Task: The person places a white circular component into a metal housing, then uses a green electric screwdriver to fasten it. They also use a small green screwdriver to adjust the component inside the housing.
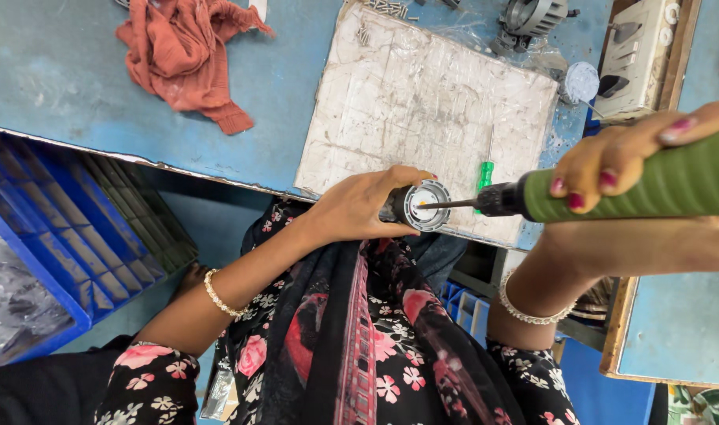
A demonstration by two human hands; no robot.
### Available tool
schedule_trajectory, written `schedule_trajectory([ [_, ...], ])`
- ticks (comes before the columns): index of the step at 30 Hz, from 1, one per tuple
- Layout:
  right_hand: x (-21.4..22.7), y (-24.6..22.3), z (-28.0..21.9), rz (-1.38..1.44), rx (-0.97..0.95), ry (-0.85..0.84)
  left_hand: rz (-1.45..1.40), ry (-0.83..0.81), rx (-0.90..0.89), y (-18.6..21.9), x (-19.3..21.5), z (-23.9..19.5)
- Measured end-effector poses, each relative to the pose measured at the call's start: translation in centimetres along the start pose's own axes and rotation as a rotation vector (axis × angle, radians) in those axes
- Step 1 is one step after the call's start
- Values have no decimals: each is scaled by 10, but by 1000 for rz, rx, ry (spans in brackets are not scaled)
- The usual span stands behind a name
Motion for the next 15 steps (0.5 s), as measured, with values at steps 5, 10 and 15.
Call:
schedule_trajectory([
  [5, 39, -21, -7, -93, 59, 7, 17, -51, 20, -1, -1, 0],
  [10, 101, -34, -5, -123, -28, -102, 14, -44, -29, 7, 4, 2],
  [15, 137, -51, -42, -237, 28, 22, 145, -6, -108, 21, 9, 3],
])
Point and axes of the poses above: each hand's wrist, its own z-axis towards the middle knuckle, its own x-axis out of the back of the hand, y = z × x, the point moved 7 cm from there along z, towards the middle knuckle, and after that the axes turned 3 degrees about x, right-handed, at the moved point
